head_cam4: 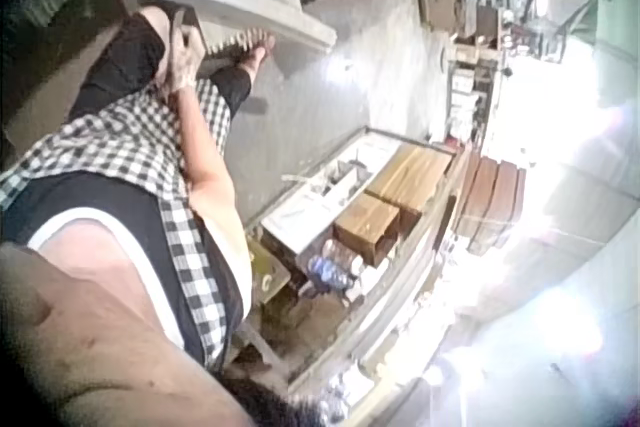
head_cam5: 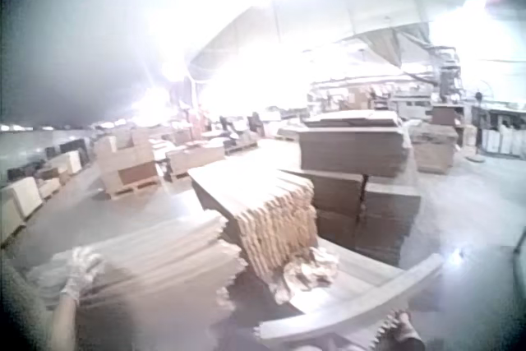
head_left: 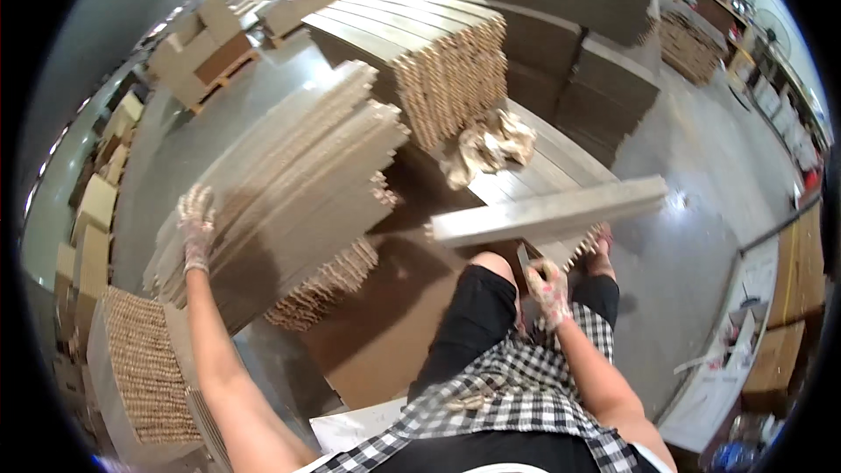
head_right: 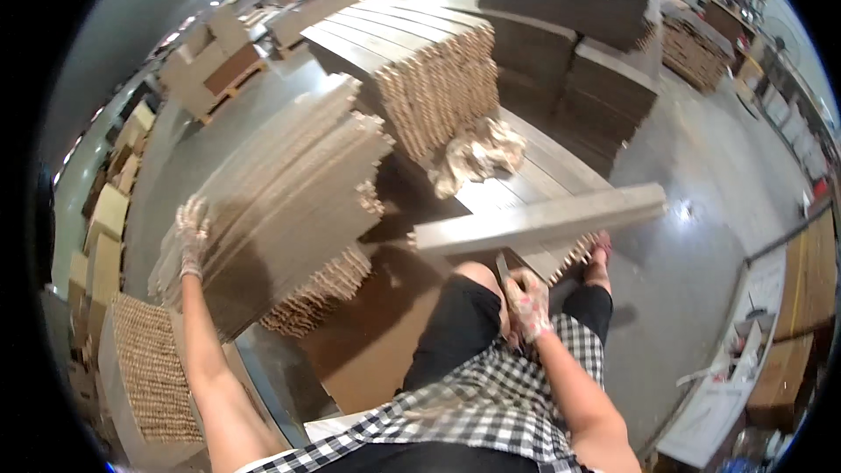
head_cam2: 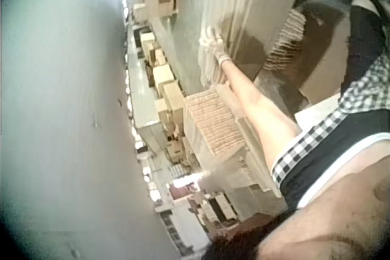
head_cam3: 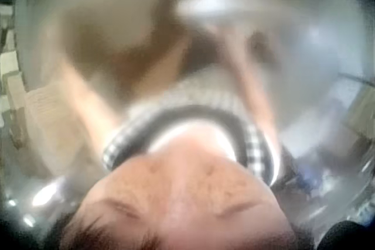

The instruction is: The person picks up wooden boards from a stack, wipes their surfaces and edges with gloved hands, and places them into a new stack.

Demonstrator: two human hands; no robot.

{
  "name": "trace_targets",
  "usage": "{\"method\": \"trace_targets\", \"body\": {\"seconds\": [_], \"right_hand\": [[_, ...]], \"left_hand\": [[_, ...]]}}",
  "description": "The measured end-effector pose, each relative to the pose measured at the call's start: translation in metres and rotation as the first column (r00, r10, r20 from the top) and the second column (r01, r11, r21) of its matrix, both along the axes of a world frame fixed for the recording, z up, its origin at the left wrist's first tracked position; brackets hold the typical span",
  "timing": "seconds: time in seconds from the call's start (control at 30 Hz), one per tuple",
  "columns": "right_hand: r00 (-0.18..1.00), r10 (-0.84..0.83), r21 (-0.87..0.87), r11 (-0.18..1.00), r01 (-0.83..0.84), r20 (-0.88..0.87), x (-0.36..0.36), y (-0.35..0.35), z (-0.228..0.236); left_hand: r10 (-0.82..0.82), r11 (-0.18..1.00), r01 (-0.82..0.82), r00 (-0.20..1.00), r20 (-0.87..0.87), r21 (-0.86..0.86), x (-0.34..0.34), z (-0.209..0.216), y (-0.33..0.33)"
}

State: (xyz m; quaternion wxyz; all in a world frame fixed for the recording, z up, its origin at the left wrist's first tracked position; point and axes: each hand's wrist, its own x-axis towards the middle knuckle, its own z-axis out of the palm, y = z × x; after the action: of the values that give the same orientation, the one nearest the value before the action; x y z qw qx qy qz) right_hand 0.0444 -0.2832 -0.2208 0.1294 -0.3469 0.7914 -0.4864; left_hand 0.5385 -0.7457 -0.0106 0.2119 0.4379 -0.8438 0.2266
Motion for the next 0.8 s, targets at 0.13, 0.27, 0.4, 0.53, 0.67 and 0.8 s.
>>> {"method": "trace_targets", "body": {"seconds": [0.13, 0.27, 0.4, 0.53, 0.67, 0.8], "right_hand": [[0.986, -0.055, 0.04, 0.997, 0.062, -0.16, -0.031, -0.038, 0.008], [0.993, 0.037, -0.016, 0.999, -0.039, -0.114, -0.053, -0.098, 0.005], [0.871, 0.203, 0.183, 0.974, -0.133, -0.447, -0.069, -0.123, -0.003], [0.833, 0.174, 0.413, 0.908, 0.071, -0.525, -0.165, -0.08, -0.02], [0.521, -0.172, 0.243, 0.735, 0.633, -0.836, -0.362, 0.037, -0.046], [0.577, -0.408, 0.251, 0.619, 0.744, -0.707, -0.463, 0.091, -0.009]], "left_hand": [[-0.485, 0.862, 0.507, 0.805, -0.342, -0.029, -0.13, -0.041, 0.085], [-0.585, 0.675, 0.68, 0.729, -0.355, 0.286, -0.282, -0.143, 0.171], [-0.545, 0.67, 0.555, 0.819, -0.18, 0.493, -0.356, -0.206, 0.2], [-0.456, 0.675, 0.435, 0.881, -0.127, 0.596, -0.359, -0.209, 0.208], [-0.503, 0.619, 0.506, 0.843, -0.191, 0.602, -0.366, -0.216, 0.205], [-0.508, 0.58, 0.52, 0.833, -0.221, 0.627, -0.365, -0.22, 0.2]]}}
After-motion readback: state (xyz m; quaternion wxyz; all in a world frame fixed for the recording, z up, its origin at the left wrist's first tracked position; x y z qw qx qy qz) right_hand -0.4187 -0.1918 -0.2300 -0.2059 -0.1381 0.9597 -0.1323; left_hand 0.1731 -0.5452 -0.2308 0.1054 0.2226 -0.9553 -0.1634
